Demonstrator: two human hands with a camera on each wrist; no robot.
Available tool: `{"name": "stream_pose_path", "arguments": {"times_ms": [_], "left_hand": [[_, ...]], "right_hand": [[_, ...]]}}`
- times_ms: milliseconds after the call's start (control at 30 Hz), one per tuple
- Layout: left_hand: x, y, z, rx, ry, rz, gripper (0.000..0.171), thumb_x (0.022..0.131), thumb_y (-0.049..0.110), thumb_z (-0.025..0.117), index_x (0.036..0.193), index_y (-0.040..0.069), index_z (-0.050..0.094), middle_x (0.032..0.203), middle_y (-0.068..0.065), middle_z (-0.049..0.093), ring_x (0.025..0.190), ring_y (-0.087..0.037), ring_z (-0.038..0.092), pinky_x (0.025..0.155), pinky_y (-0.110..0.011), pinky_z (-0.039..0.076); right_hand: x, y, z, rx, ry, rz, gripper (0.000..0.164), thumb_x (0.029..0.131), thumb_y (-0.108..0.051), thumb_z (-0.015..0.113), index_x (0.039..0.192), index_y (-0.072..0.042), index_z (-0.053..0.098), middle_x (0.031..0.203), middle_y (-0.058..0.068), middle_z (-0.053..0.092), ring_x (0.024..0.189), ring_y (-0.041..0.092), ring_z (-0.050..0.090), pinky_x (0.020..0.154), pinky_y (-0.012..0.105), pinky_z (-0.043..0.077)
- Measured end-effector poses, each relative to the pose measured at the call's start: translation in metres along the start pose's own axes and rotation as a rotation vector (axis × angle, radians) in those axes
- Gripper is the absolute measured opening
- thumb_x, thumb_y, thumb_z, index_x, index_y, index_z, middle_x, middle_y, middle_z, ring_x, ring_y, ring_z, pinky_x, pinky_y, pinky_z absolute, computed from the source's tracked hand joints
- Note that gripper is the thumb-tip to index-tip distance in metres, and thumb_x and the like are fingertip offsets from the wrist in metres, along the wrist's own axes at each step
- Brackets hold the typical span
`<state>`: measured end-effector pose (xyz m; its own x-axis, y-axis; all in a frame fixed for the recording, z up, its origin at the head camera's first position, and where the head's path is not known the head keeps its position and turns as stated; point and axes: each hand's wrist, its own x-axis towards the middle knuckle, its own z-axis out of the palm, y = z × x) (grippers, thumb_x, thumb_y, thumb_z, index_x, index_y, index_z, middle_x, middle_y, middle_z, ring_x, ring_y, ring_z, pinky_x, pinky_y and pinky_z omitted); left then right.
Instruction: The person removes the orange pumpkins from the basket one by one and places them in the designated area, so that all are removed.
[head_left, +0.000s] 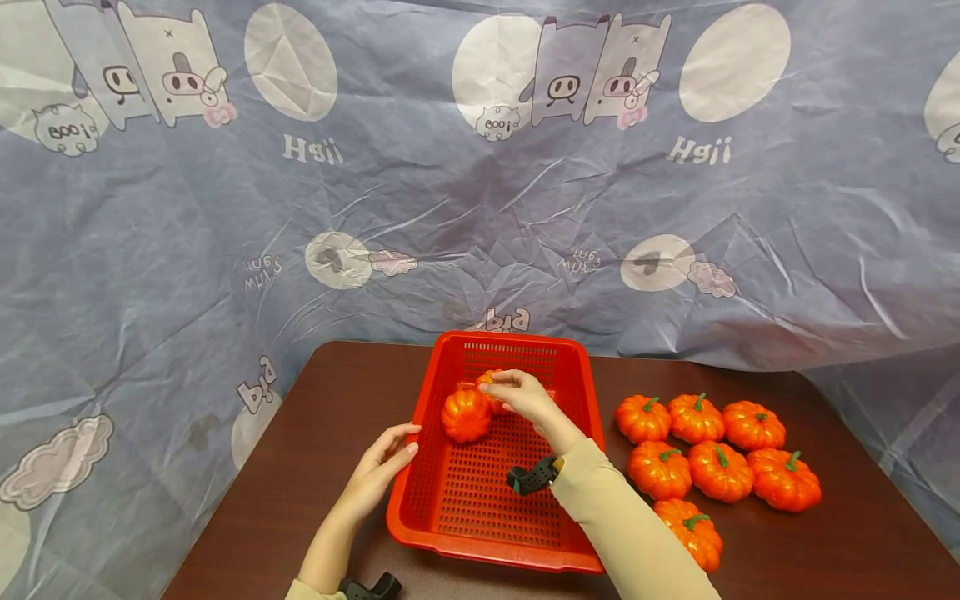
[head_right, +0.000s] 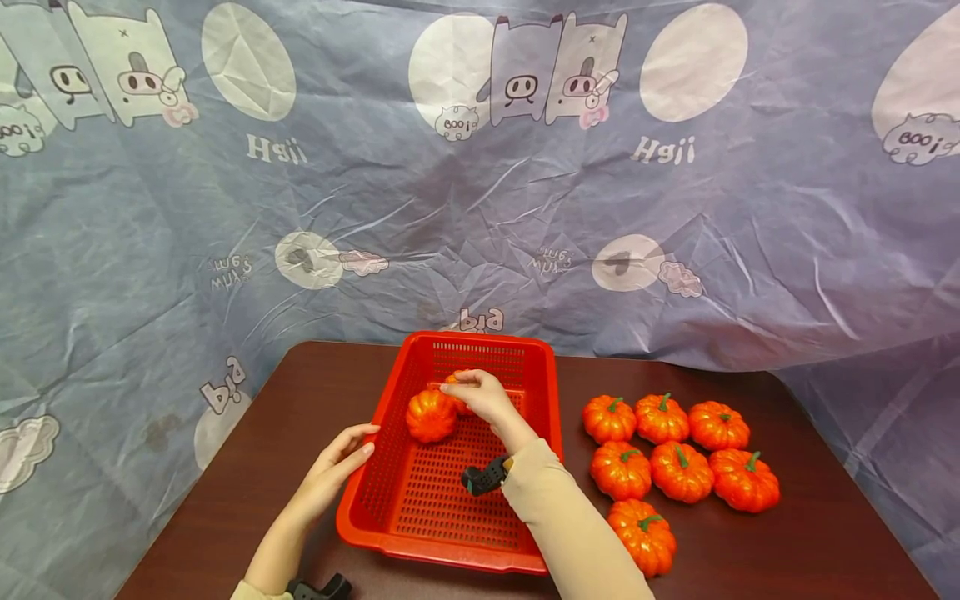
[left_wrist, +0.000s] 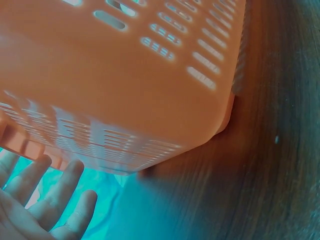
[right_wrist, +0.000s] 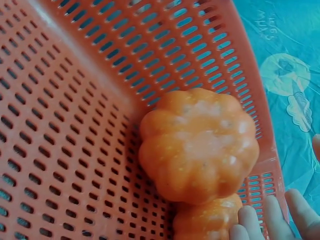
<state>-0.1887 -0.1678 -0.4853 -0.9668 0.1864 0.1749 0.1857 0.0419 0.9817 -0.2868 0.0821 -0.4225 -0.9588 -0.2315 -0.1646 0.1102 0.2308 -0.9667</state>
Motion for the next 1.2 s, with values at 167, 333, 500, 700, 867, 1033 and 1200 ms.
{"name": "stream_pose_path", "arguments": {"times_ms": [167,333,500,700,867,1033,1200], "left_hand": [[0.000,0.000,0.000,0.002,0.005,-0.002,0.033,0.096,0.014,0.054,0.127,0.005,0.051,0.137,-0.013,0.046,0.130,-0.026,0.036,0.096,-0.019,0.037],[0.000,0.002,0.000,0.004,0.007,-0.018,0.033,0.096,0.010,0.053,0.127,0.002,0.050,0.137,-0.015,0.046,0.129,-0.029,0.037,0.094,-0.020,0.038],[-0.005,0.024,0.004,0.033,0.002,-0.029,0.034,0.096,0.009,0.052,0.127,-0.003,0.048,0.136,-0.018,0.046,0.127,-0.030,0.039,0.094,-0.020,0.039],[-0.003,0.018,0.003,0.034,0.000,-0.023,0.034,0.096,0.009,0.052,0.128,-0.002,0.048,0.136,-0.018,0.046,0.126,-0.030,0.039,0.094,-0.021,0.039],[0.000,0.002,0.001,0.024,0.009,-0.020,0.033,0.096,0.013,0.053,0.127,0.005,0.051,0.136,-0.012,0.047,0.127,-0.025,0.039,0.095,-0.021,0.038],[-0.001,0.000,0.001,0.021,0.009,-0.003,0.033,0.096,0.016,0.054,0.127,0.006,0.052,0.135,-0.012,0.048,0.126,-0.025,0.040,0.096,-0.022,0.038],[0.000,-0.001,0.001,0.013,0.004,0.005,0.033,0.096,0.016,0.054,0.126,0.005,0.052,0.135,-0.012,0.048,0.127,-0.025,0.039,0.096,-0.021,0.037]], "right_hand": [[0.000,0.003,0.003,-0.034,0.006,-0.011,0.054,0.083,-0.022,0.070,0.126,0.005,0.051,0.118,0.018,0.057,0.106,0.031,0.056,0.094,0.049,0.042],[0.002,0.007,0.007,-0.072,0.012,-0.013,0.052,0.083,-0.023,0.071,0.123,0.004,0.053,0.112,0.015,0.061,0.101,0.027,0.059,0.091,0.048,0.044],[0.003,0.009,0.011,-0.115,0.004,-0.012,0.050,0.082,-0.024,0.072,0.121,0.001,0.056,0.111,0.013,0.063,0.095,0.023,0.060,0.087,0.048,0.046],[-0.001,0.008,0.011,-0.129,-0.084,0.043,0.057,0.085,-0.027,0.069,0.132,-0.001,0.049,0.129,0.017,0.053,0.103,0.033,0.058,0.088,0.048,0.047],[-0.001,0.011,0.011,-0.137,-0.134,0.073,0.062,0.086,-0.027,0.068,0.136,0.000,0.044,0.131,0.020,0.050,0.104,0.034,0.058,0.086,0.046,0.048],[-0.002,0.013,0.013,-0.167,-0.165,0.087,0.055,0.085,-0.024,0.069,0.130,0.000,0.048,0.121,0.018,0.055,0.096,0.032,0.061,0.082,0.045,0.050],[-0.005,0.013,0.016,-0.164,-0.171,0.091,0.043,0.083,-0.020,0.071,0.116,-0.001,0.050,0.108,0.016,0.056,0.087,0.034,0.061,0.078,0.047,0.051]]}}
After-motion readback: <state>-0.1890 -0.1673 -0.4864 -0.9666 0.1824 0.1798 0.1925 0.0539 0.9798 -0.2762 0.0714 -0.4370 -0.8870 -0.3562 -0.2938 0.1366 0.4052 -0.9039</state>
